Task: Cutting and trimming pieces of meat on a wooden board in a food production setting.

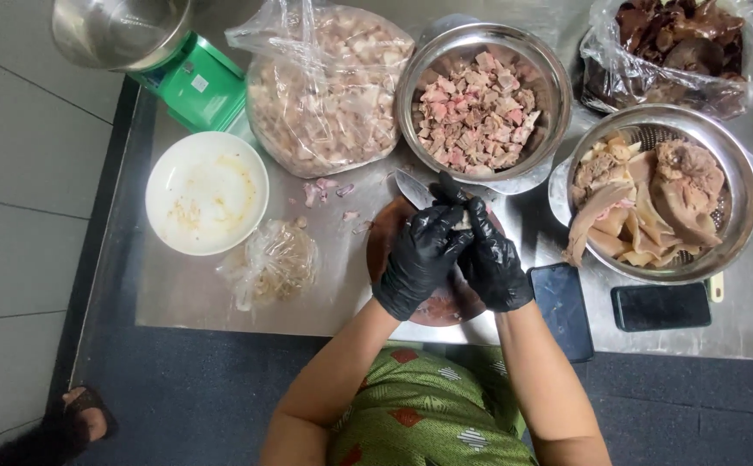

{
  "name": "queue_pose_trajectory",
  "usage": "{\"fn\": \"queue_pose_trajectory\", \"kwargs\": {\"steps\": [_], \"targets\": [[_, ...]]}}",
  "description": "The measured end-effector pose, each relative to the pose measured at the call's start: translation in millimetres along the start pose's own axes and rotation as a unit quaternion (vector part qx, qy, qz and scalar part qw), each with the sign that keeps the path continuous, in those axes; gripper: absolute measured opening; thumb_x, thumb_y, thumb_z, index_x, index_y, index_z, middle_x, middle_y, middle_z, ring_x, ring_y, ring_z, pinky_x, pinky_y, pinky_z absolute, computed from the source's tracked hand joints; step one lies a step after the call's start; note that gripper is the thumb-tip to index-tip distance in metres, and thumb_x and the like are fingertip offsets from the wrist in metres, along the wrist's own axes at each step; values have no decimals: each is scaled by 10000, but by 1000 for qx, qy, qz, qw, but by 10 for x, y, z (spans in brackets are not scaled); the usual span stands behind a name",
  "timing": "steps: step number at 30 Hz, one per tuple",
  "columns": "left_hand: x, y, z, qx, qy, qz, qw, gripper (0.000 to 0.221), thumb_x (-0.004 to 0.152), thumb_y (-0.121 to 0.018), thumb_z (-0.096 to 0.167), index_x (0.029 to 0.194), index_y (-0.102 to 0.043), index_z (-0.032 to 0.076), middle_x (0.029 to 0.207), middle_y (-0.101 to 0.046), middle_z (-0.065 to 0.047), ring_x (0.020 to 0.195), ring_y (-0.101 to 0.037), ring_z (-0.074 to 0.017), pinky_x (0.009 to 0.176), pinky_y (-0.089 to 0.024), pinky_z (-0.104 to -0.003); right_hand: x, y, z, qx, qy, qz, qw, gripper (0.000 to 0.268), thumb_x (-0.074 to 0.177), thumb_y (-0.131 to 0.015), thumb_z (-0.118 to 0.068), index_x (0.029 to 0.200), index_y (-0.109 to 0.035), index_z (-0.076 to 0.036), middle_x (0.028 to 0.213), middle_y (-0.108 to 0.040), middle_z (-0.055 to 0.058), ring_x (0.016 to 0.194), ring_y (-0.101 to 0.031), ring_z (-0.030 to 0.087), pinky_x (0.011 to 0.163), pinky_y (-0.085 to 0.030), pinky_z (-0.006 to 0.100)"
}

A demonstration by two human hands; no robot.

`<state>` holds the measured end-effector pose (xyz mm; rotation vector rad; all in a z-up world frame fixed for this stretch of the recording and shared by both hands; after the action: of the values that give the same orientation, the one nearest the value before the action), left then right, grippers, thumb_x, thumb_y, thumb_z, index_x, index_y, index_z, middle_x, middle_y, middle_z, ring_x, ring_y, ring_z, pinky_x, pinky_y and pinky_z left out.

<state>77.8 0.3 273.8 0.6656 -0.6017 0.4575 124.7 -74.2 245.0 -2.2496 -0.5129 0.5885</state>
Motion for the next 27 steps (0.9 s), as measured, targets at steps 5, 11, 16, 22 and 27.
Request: {"fn": "queue_pose_trajectory", "kwargs": {"steps": [5,11,16,22,27], "targets": [[-92,-59,-257,-118,169,-55,977,240,877,-791,162,1116,-783,146,977,-760,-96,926,-739,-317,738,-631,-372,-58,140,168,-8,0,-47,999,584,1087,-387,-341,1586,-335,-41,1351,-620,226,1167,-672,264,1022,-539,402],[-472,79,-759,-244,361,-12,900,185,856,-754,9,1040,-768,-6,918,-754,-278,894,-756,-328,716,-632,-384,-109,147,81,-185,80,-1,979,503,1068,-433,-253,1478,-487,34,1363,-614,249,1131,-664,251,964,-560,367],[-677,156,-762,-237,391,-56,888,309,801,-889,125,1093,-799,168,982,-794,-69,945,-764,-189,820,-640,-304,-112,445,375,-421,45,60,904,496,1043,-494,-216,1503,-469,-32,1417,-571,237,1212,-631,318,1023,-503,313],[-1113,103,-1043,-165,460,-57,870,240,835,-839,143,1069,-785,154,943,-789,-112,914,-764,-245,801,-651,-353,-84,834,586,-673,72,90,731,609,985,-570,-324,1556,-409,-188,1369,-595,199,1203,-629,370,979,-524,433],[-2176,-216,-2061,-139,490,-84,857,129,930,-737,168,1025,-789,99,851,-776,-131,835,-754,-199,736,-619,-308,-80,1453,520,-821,84,103,555,712,941,-629,-403,1596,-368,-307,1333,-613,172,1196,-627,410,947,-537,523]]}}
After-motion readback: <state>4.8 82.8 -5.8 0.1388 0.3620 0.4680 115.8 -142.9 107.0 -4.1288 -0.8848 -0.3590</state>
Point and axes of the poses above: each hand's wrist, its own x-axis towards the middle knuckle, its own y-axis out of the back of the hand, z = x × y, the point moved 10 cm from there along x, towards the middle knuckle
